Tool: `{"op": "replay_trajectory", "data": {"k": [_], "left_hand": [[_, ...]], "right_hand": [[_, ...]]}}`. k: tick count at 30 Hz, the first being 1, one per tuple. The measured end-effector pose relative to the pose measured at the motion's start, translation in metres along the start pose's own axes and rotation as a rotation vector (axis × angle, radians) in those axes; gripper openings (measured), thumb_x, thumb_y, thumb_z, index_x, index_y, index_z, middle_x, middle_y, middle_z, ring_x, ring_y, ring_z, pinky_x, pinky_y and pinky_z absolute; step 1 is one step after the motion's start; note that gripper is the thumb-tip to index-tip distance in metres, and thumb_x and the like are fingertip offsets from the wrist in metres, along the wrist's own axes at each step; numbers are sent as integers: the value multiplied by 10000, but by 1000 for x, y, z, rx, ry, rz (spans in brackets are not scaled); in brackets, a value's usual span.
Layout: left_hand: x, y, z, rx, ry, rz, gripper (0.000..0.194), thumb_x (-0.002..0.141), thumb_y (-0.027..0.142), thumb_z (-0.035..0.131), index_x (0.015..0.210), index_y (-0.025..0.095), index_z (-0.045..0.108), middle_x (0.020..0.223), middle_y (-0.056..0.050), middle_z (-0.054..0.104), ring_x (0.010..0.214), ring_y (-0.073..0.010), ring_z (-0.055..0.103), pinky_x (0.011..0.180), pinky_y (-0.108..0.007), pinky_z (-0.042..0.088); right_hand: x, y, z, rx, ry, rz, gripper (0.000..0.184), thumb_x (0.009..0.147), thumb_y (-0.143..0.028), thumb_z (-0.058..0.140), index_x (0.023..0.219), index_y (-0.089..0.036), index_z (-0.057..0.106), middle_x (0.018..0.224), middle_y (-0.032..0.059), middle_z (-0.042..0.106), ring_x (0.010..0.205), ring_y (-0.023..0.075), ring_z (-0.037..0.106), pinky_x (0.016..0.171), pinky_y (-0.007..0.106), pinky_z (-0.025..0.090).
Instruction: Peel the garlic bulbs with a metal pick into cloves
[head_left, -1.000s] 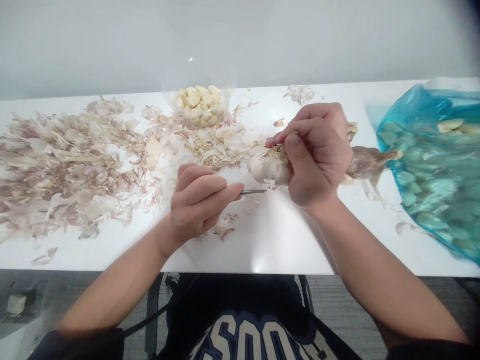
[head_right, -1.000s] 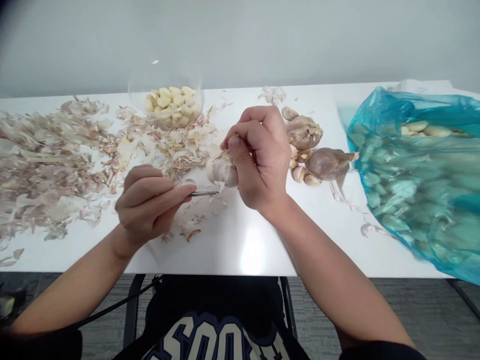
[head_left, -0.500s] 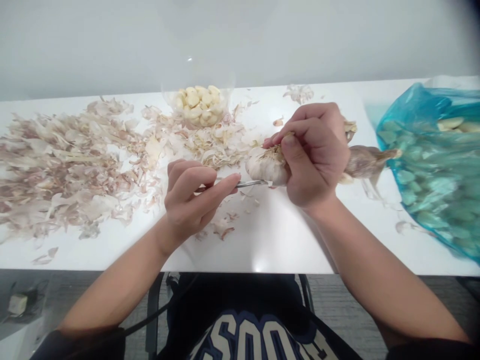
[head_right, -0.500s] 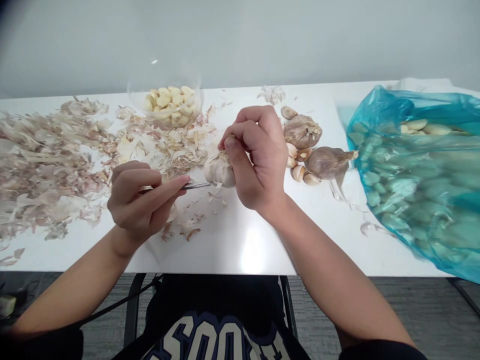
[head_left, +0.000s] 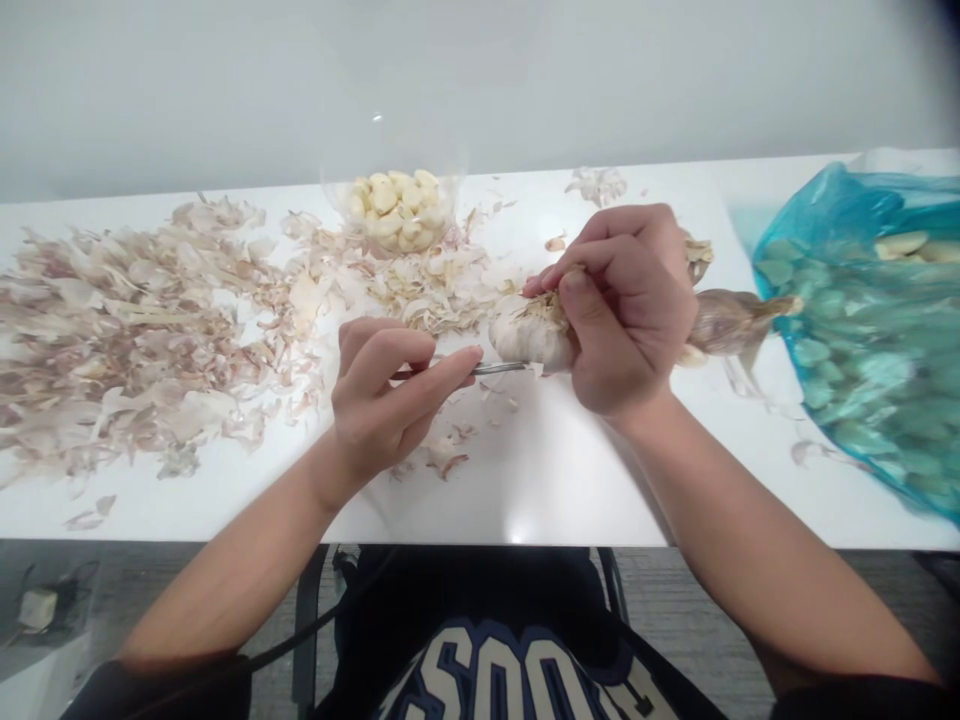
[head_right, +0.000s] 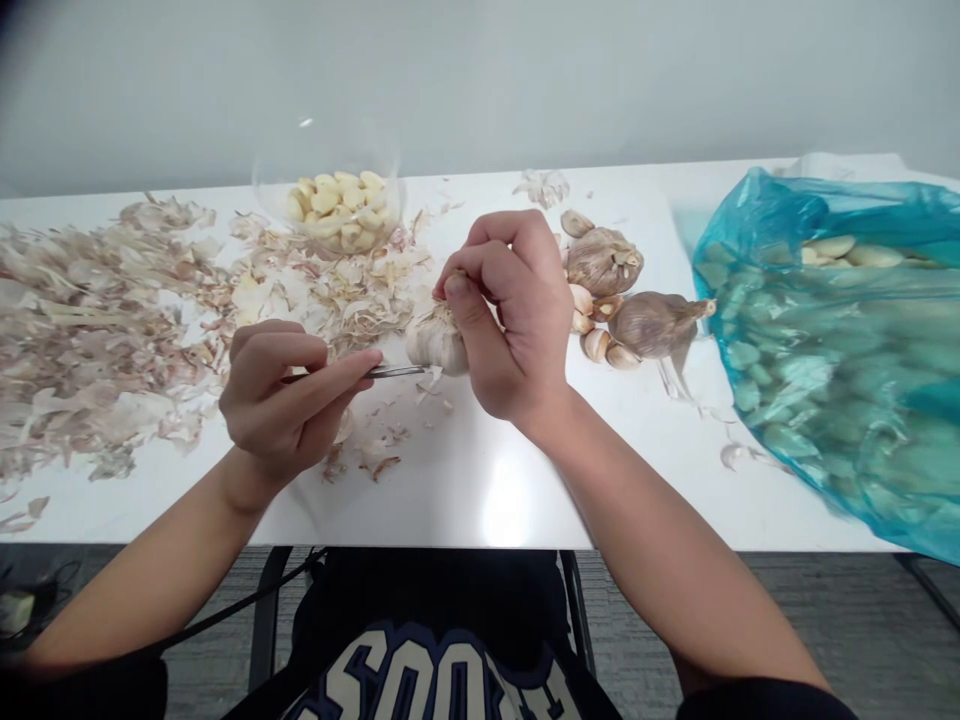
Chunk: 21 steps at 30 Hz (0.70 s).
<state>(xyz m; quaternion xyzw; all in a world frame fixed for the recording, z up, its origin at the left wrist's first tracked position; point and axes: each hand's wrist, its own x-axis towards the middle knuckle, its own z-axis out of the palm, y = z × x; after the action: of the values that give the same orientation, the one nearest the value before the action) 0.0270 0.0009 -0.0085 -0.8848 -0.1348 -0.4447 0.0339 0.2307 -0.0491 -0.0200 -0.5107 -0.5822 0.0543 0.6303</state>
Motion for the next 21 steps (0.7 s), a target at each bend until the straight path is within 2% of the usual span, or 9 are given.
{"op": "replay_trajectory", "data": {"k": [5,12,18,21], "left_hand": [[0,2,3,-48,25,-5,187,854,107,654,991,231,683,755,-4,535,782,-137,518,699,-277,465],[1,5,2,-57,-7,-16,156,846,84,657,941,207,674,767,-7,597,807,-147,517,716,-283,482],[-2,6,1,-70,-86,0,156,844,82,658,929,213,657,765,10,617,802,-142,505,730,-298,464],[-4,6,3,-61,-136,-2,151,850,77,652,903,217,642,763,18,635,801,-137,513,736,-300,453]], "right_hand": [[0,0,1,1,-1,-22,197,942,-289,503,827,-241,654,932,32,545,877,143,570,700,330,569],[4,1,2,-33,26,-145,177,906,-205,523,800,-230,663,880,24,547,836,129,562,649,306,528],[1,0,1,-13,22,-12,219,946,-314,513,809,-242,667,898,28,546,894,142,572,705,326,553],[1,-1,0,14,38,15,223,945,-314,521,796,-245,672,899,29,550,907,146,571,737,343,555]]}}
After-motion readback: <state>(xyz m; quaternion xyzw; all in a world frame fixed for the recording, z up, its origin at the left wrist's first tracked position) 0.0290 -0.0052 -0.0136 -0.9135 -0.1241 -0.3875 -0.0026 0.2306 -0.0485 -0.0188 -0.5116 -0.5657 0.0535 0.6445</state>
